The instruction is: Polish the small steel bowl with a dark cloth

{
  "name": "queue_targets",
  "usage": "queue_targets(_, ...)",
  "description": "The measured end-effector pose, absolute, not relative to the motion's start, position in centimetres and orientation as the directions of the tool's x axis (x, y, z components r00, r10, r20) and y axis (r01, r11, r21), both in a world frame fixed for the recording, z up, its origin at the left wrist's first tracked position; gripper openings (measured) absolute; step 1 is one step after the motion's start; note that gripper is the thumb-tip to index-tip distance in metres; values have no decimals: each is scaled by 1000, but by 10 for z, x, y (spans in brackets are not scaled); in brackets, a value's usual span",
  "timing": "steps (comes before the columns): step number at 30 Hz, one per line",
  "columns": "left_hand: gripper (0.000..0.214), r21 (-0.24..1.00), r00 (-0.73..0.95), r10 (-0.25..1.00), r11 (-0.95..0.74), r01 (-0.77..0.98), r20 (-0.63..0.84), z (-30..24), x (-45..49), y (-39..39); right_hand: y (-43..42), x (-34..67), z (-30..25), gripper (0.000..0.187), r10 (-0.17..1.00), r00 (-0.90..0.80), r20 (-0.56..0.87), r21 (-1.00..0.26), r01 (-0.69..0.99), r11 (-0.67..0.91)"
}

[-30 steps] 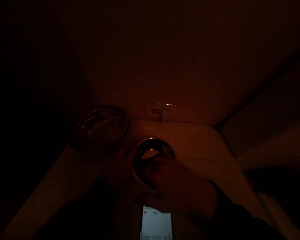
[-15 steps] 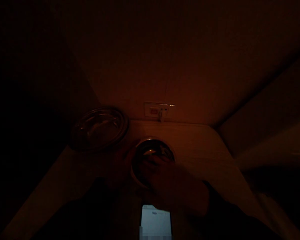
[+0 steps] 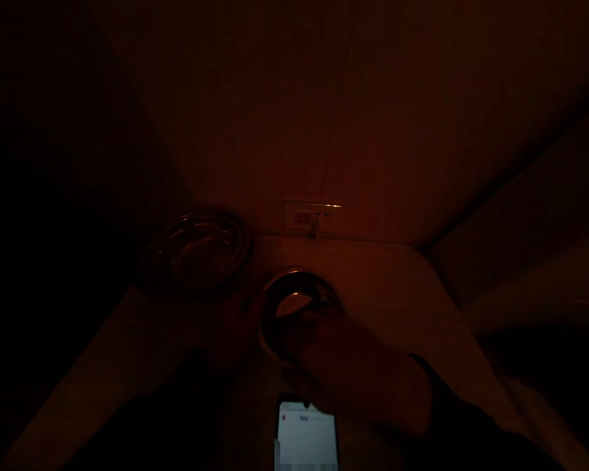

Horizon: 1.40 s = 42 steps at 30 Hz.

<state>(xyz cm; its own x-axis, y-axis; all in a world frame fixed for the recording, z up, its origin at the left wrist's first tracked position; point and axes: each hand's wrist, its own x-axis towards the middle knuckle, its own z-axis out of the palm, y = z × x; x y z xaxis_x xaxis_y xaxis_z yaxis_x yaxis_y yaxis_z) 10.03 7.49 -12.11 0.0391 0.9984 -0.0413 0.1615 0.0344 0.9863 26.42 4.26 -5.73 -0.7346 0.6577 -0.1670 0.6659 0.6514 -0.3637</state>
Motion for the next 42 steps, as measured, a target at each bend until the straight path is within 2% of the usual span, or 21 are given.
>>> queue_targets(4, 38, 985, 20, 998, 56, 166, -60, -121, 101, 75, 42, 267, -51, 32, 649, -737, -189, -387, 663, 640)
queue_targets(9, 38, 989, 75, 997, 23, 145, -34, -125, 100, 76, 42, 262, -62, 52, 660, -734, -162, -372, 665, 648)
queue_targets(11, 38, 989, 82, 996, 9, 150, -22, -125, 100, 77, 42, 260, -67, 55, 671, -725, -153, -359, 674, 646)
queue_targets(17, 37, 984, 32, 998, 43, 172, -49, -121, 101, 77, 42, 263, -65, 49, 645, -748, -156, -343, 653, 675)
queue_targets(25, 37, 989, 56, 996, 54, 141, -63, -127, 98, 78, 42, 273, -54, 31, 642, -754, -142, -419, 633, 651)
queue_targets(28, 36, 989, 70, 996, 46, 139, -56, -126, 98, 79, 44, 271, -58, 34, 634, -756, -162, -414, 635, 652)
queue_targets(35, 36, 989, 76, 994, 66, 135, -76, -120, 98, 78, 44, 266, -69, 58, 657, -736, -162, -361, 664, 655)
queue_targets(39, 34, 990, 54, 998, 30, 137, -37, -125, 98, 79, 44, 267, -70, 57, 642, -752, -152, -362, 646, 671)
queue_targets(42, 33, 990, 39, 998, 39, 137, -45, -125, 99, 79, 44, 269, -63, 50, 632, -757, -163, -388, 639, 665)
